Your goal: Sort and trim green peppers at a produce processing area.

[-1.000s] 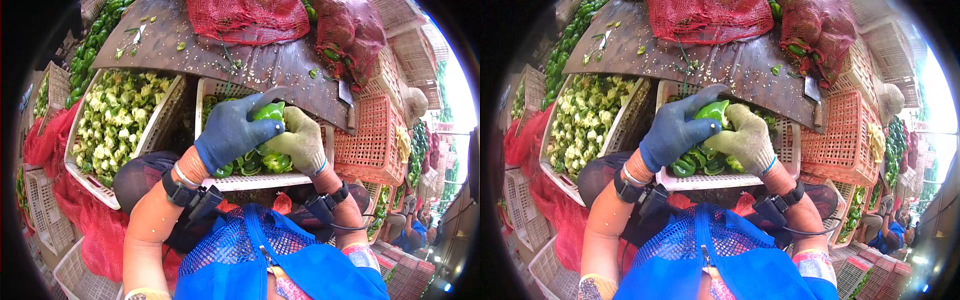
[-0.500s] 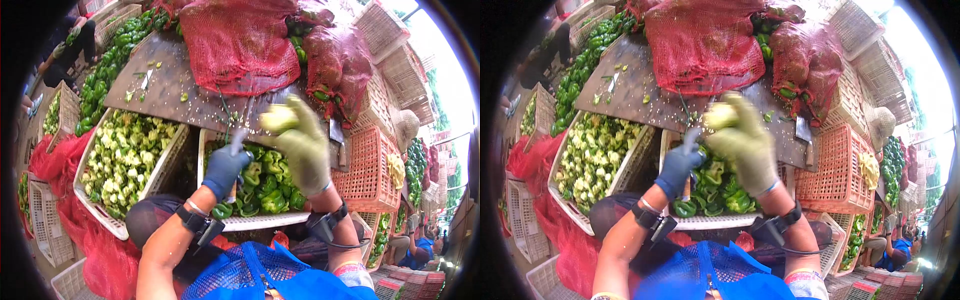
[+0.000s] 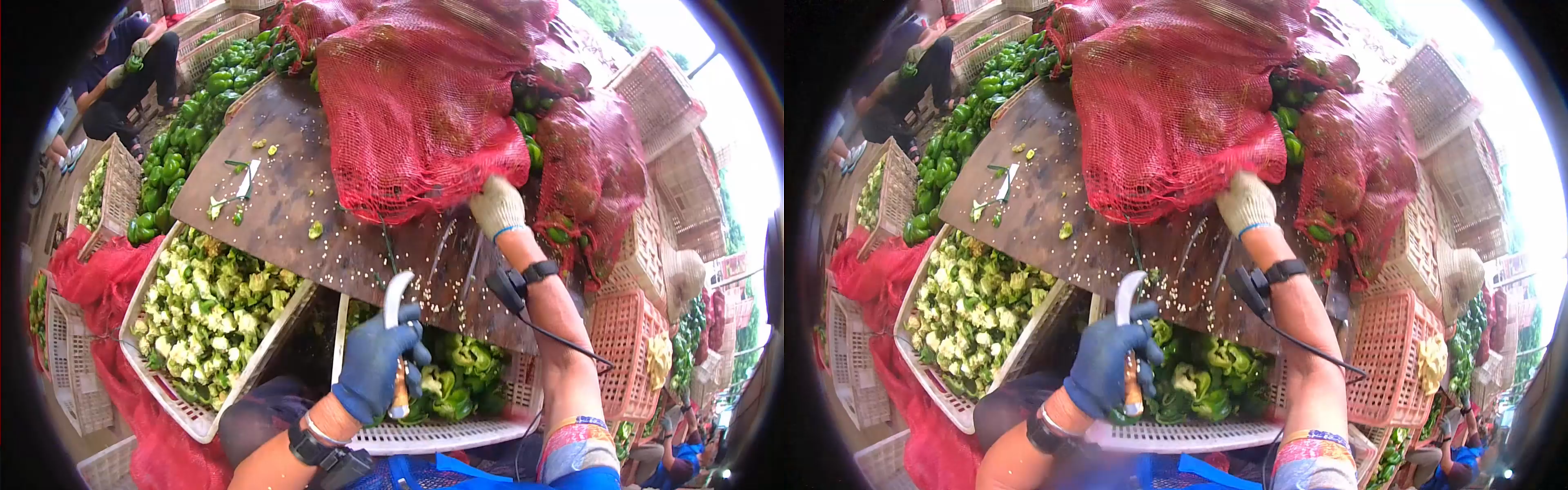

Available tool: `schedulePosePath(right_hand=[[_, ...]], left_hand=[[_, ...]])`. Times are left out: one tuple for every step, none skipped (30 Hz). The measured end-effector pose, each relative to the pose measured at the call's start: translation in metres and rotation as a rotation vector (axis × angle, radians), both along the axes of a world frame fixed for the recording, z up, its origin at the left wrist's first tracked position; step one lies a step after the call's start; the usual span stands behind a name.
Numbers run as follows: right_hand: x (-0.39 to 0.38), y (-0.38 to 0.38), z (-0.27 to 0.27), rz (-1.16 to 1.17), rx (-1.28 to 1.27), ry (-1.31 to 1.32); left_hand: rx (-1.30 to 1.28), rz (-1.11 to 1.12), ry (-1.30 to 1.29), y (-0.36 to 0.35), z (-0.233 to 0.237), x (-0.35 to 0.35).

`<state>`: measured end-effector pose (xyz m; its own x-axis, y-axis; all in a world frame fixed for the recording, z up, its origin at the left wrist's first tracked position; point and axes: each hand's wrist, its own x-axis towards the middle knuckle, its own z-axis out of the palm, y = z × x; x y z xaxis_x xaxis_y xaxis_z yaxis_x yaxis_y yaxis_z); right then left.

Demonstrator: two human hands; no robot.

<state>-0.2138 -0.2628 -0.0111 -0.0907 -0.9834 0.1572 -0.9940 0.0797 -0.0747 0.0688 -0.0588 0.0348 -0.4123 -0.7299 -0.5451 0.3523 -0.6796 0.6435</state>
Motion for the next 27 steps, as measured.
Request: schedulePosePath(right_hand=[[0.008,-0.021,0.009,0.054,-0.086,-0.02],[0.015,-0.043,0.016,0.109,-0.159,-0.018],[0.02,-0.064,0.021,0.161,-0.232,-0.019],[0.024,-0.087,0.027,0.17,-0.123,-0.095],[0.03,-0.105,0.03,0.141,-0.045,-0.081],[0.033,-0.124,0.023,0.089,-0.017,-0.081],[0.034,-0.145,0.012,0.038,0.011,-0.085],[0.031,-0.165,0.003,0.064,-0.018,-0.096],[0.03,-0.171,0.002,0.082,-0.039,-0.103],[0.026,-0.17,-0.004,0.092,-0.051,-0.106],[0.018,-0.165,-0.007,0.07,-0.103,-0.134],[0.017,-0.155,0.002,0.074,-0.034,-0.08],[0.015,-0.142,0.011,0.077,0.04,-0.022],[0.012,-0.113,0.023,0.139,0.016,-0.042],[0.011,-0.079,0.04,0.2,-0.013,-0.063],[0.009,-0.052,0.048,0.264,-0.046,-0.086],[-0.001,-0.032,0.043,0.317,-0.064,-0.094],[-0.018,-0.011,0.036,0.366,-0.082,-0.102],[-0.025,0.011,0.038,0.413,-0.099,-0.11],[-0.027,0.029,0.038,0.334,-0.071,-0.116],[-0.025,0.034,0.04,0.347,-0.082,-0.079],[-0.022,0.034,0.042,0.365,-0.1,-0.047],[-0.016,0.032,0.044,0.388,-0.12,-0.016],[-0.006,0.028,0.046,0.345,-0.119,-0.007],[0.002,0.017,0.035,0.231,-0.123,-0.11],[0.006,0.002,0.015,0.117,-0.121,-0.215],[0.009,-0.014,0.002,0.007,-0.116,-0.319]], left_hand=[[0.018,-0.022,0.004,-0.002,-0.002,-0.002],[0.011,-0.034,-0.023,-0.004,-0.005,-0.005],[0.015,-0.039,-0.036,-0.005,-0.006,-0.006],[0.018,-0.039,-0.044,-0.007,-0.01,-0.008],[0.019,-0.035,-0.054,-0.009,-0.015,-0.01],[0.04,-0.035,-0.048,-0.011,-0.02,-0.014],[0.046,-0.069,-0.058,-0.014,-0.016,-0.013],[0.054,-0.065,-0.052,-0.017,-0.018,-0.014],[0.07,-0.068,-0.041,-0.017,-0.021,-0.015],[0.069,-0.07,-0.054,-0.016,-0.023,-0.015],[0.063,-0.079,-0.06,-0.017,-0.024,-0.014],[0.047,-0.084,-0.059,-0.02,-0.024,-0.014],[0.011,-0.084,-0.023,-0.022,-0.026,-0.011],[0.003,-0.032,-0.003,-0.02,-0.029,-0.011],[-0.008,0.02,0.015,-0.022,-0.032,-0.013],[-0.044,0.058,-0.053,-0.024,-0.022,-0.013],[-0.065,0.09,-0.083,-0.025,-0.015,-0.013],[-0.036,0.064,-0.056,-0.025,-0.019,-0.012],[-0.008,0.037,-0.029,-0.024,-0.023,-0.011],[-0.017,0.013,-0.045,-0.023,-0.021,-0.011],[-0.015,0.009,-0.067,-0.021,-0.022,-0.016],[-0.015,-0.008,-0.067,-0.018,-0.021,-0.019],[-0.018,-0.02,-0.071,-0.015,-0.02,-0.021],[-0.027,-0.046,-0.067,-0.011,-0.02,-0.022],[-0.037,-0.065,-0.067,-0.006,-0.021,-0.024],[-0.044,-0.085,-0.068,0.0,-0.023,-0.025],[-0.057,-0.052,-0.077,0.005,-0.026,-0.027]])
